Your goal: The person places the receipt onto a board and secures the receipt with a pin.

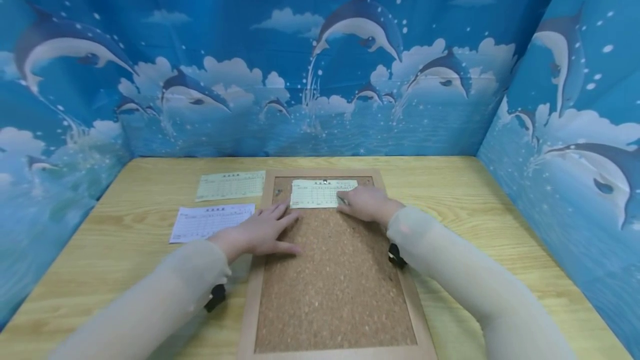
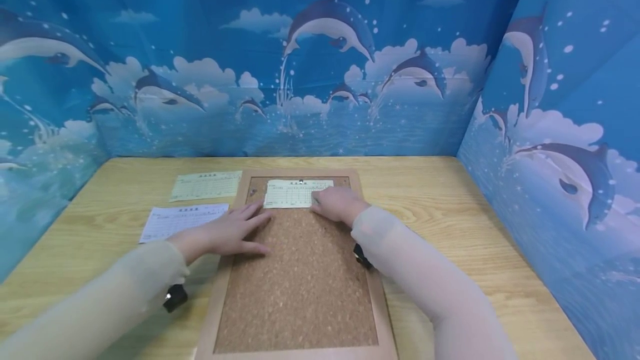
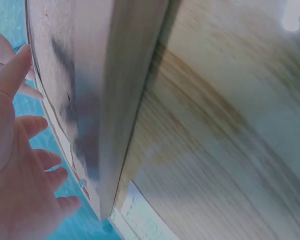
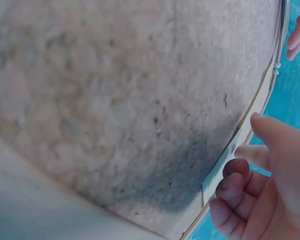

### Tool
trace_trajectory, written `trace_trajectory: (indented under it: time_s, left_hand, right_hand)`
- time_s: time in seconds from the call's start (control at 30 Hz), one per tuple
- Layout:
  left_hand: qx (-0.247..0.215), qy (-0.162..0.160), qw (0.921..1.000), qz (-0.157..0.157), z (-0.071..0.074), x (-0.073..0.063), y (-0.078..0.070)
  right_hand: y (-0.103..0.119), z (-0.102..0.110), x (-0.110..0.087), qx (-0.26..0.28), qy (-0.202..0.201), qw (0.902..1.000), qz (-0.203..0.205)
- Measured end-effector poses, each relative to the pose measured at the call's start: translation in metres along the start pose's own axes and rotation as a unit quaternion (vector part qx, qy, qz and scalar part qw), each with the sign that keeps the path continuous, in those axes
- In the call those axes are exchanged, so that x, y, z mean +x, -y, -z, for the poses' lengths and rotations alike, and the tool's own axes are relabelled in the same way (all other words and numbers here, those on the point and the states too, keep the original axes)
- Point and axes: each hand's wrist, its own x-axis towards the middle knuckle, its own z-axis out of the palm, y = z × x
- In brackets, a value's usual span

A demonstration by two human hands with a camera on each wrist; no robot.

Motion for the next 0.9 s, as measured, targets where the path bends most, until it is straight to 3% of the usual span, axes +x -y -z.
trace_trajectory:
  time_s: [0.37, 0.67, 0.9]
  left_hand:
    - [-0.007, -0.043, 0.9986, -0.030, 0.004, -0.030, 0.021]
    - [-0.037, -0.049, 0.9981, -0.008, 0.007, -0.050, 0.041]
    - [-0.056, -0.062, 0.9964, -0.011, 0.012, -0.067, 0.054]
  right_hand:
    - [0.006, -0.004, -0.004, 0.023, -0.017, 0.9991, 0.030]
    - [0.013, -0.005, -0.005, 0.065, -0.040, 0.9960, 0.047]
    - [0.022, -0.008, -0.007, 0.083, -0.054, 0.9933, 0.059]
